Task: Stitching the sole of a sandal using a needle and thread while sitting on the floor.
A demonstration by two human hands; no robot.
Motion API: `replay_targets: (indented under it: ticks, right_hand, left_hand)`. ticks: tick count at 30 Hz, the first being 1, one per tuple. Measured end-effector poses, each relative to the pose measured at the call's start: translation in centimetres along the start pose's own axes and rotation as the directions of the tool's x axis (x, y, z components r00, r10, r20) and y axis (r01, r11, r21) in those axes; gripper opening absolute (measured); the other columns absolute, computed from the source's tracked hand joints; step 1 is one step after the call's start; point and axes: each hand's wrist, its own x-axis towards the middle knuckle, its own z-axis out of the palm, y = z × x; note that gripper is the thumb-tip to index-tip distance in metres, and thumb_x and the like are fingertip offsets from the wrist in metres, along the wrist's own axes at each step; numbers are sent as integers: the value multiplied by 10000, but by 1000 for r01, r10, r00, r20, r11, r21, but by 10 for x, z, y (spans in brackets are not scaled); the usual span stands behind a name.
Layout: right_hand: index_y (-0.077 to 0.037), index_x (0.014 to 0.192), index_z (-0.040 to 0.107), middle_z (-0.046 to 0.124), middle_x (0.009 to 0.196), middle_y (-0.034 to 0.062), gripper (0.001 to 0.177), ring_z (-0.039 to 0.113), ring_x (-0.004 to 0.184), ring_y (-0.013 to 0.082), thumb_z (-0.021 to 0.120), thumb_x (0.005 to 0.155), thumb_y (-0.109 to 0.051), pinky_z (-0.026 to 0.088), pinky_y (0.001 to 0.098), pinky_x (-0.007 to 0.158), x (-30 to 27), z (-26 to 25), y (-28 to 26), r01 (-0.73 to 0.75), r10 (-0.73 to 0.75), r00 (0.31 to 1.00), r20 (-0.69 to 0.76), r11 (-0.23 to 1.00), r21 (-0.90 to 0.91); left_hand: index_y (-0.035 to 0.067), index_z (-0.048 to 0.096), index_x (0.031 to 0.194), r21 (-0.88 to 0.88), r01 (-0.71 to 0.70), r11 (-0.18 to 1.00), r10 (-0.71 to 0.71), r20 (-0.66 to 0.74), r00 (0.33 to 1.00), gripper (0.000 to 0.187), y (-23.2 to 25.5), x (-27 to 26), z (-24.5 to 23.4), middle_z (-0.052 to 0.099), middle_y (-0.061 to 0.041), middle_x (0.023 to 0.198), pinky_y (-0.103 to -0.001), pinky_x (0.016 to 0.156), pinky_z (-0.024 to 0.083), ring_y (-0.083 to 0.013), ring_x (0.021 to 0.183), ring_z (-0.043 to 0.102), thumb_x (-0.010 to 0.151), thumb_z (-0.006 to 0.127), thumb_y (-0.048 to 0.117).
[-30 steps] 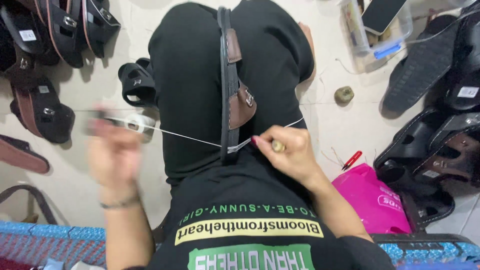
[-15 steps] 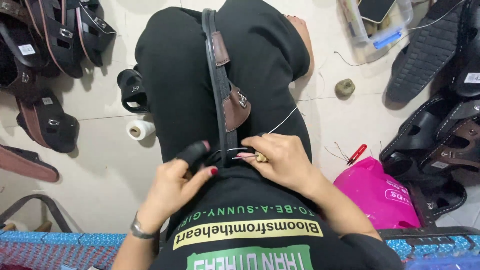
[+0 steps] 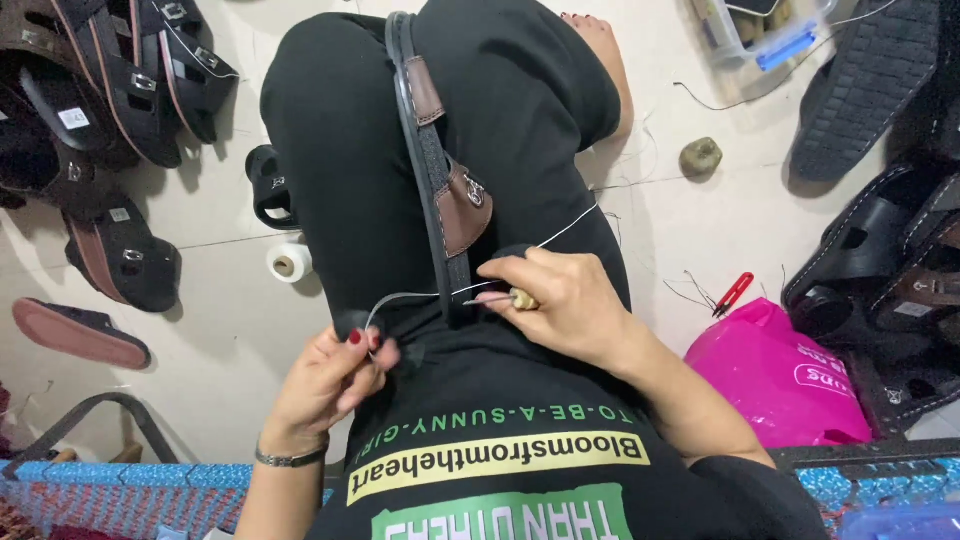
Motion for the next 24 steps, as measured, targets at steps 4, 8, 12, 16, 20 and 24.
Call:
replay_targets:
  ticks: [4, 8, 12, 16, 20, 24]
  right_hand:
    - [-132, 997, 712, 553, 591, 93, 183, 659, 607, 333, 706, 928, -302, 512, 395, 517, 1, 5, 0, 35, -35, 998, 59, 999, -2]
    - [-122, 818, 668, 524, 535, 81, 211, 635, 543, 316, 654, 973, -265, 497, 350, 486, 4, 10, -8, 34, -32, 999, -25, 995, 91]
    - [-150, 742, 635, 525, 502, 48, 222, 627, 506, 292, 687, 946, -221, 481, 317, 459, 9, 15, -11, 20, -2, 994, -109, 986, 163]
    - [-162, 668, 593, 491, 454, 15, 271, 587, 441, 246, 707, 914, -173, 449, 278, 434, 4, 35, -4, 27, -3, 990, -140, 984, 177]
    - [-198, 706, 647, 528, 470, 3, 197, 611, 462, 231, 718, 890, -197, 458, 287, 435, -2, 17, 0, -25, 45, 992, -120, 987, 158]
    - [-167, 1340, 610, 489, 680, 112, 346, 601, 646, 370, 493, 1015, -177, 522, 461, 542, -5, -32, -5, 171, -126, 977, 171, 945, -278]
  left_hand:
    - [-92, 625, 1029, -146, 200, 969, -180, 140, 974, 475, 3, -8, -7, 387, 15, 407, -118, 215, 224, 17, 231, 325, 1095, 367, 302]
    - [-49, 721, 828, 92, -164, 982, 165, 3, 986, 349, 5, 1, 29, 571, -132, 414, -170, 272, 268, -56, 312, 395, 989, 522, 189]
    - [53, 654, 969, 839, -360, 408, 537, 99, 838, 161, -1, 25, 28, 576, -110, 957, -342, 725, 495, -220, 824, 598, 920, 687, 203]
    - [90, 467, 510, 893, -388, 228, 474, 246, 845, 523, -17, 18, 30, 352, -48, 568, -318, 412, 401, -306, 466, 492, 937, 703, 281]
    - [57, 474, 536, 839, -356, 411, 354, 213, 911, 497, 22, 12, 40, 407, -91, 539, -326, 403, 416, -326, 450, 512, 949, 684, 236]
    - [17, 720, 792, 669, 305, 678, -6, -410, 912, 379, 32, 30, -79, 667, -154, 699, -395, 647, 463, -252, 698, 568, 990, 660, 335]
